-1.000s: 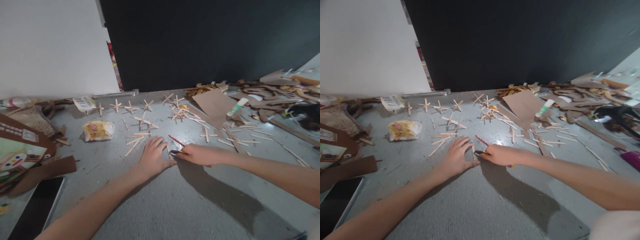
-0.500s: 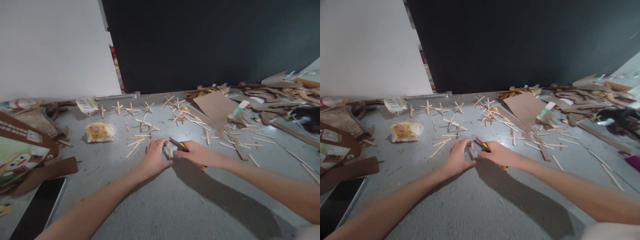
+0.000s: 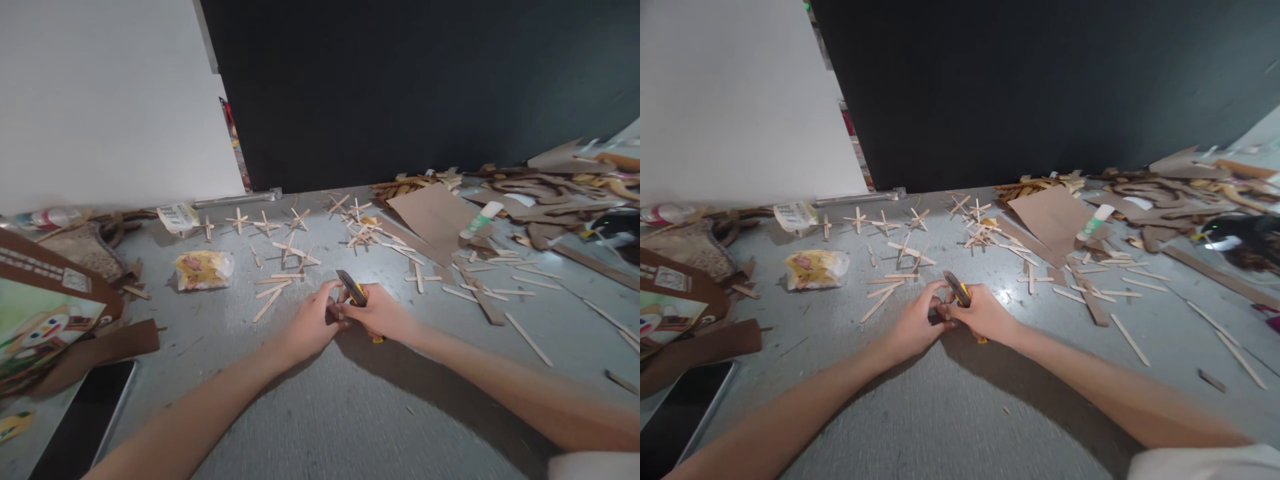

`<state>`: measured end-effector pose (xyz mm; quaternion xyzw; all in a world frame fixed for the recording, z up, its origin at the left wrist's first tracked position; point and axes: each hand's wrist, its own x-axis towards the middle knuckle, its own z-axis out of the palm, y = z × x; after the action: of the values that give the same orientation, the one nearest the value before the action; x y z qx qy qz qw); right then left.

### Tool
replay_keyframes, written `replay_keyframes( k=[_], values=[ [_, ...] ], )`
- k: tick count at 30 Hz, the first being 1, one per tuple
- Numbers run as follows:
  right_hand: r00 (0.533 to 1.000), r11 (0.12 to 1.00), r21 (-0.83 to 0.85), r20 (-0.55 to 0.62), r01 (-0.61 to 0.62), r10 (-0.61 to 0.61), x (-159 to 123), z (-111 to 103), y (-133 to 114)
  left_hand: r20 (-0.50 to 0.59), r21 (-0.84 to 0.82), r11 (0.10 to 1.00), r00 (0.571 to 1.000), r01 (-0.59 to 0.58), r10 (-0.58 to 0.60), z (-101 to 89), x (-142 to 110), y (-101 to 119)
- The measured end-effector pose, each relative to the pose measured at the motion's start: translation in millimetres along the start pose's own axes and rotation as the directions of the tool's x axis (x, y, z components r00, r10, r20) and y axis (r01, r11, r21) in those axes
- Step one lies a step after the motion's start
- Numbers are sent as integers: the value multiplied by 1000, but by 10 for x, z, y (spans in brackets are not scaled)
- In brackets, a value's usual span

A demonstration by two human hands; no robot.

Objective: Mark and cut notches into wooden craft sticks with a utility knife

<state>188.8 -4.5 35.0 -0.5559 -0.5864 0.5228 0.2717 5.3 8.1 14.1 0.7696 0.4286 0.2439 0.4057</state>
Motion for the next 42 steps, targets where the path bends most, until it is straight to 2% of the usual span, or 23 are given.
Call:
replay_keyframes(
  k=[5, 7, 11, 15, 18, 24, 28, 32, 37, 42],
  values=[
    [978, 973, 221, -208, 65, -18, 27, 31, 13, -9, -127, 991, 999, 42, -44, 15, 2, 28],
    [971, 965, 250, -238, 82, -21, 31, -2, 5, -30, -192, 980, 998, 49, -55, 25, 6, 17],
    [991, 980, 193, -131, 40, -14, 34, -84, 19, -51, -299, 954, 998, 23, -40, 6, 16, -13],
    [1000, 968, 252, 5, 25, -28, 41, -113, 48, -12, -358, 934, 1000, 5, -10, -50, 24, -23],
    [998, 946, 321, 11, 51, -58, 54, -115, 48, 18, -347, 938, 999, -22, 30, -72, 26, -36],
    [997, 925, 372, -1, 77, -82, 84, -122, 61, 10, -263, 952, 986, -155, 164, -66, 13, -65],
    [996, 916, 392, -4, 83, -89, 88, -113, 64, 29, -254, 954, 985, -159, 172, -62, 14, -63],
    [996, 908, 409, -53, 90, -74, 74, -123, 43, -59, -239, 960, 989, -146, 135, -61, 28, -55],
    [995, 956, 286, -90, 67, -43, 53, -169, 43, -232, -268, 957, 971, -115, 51, -63, 70, -97],
    [999, 999, -35, -30, -16, 15, -5, -155, -26, -378, -153, 986, 926, -65, 2, -47, 101, -142]
  ],
)
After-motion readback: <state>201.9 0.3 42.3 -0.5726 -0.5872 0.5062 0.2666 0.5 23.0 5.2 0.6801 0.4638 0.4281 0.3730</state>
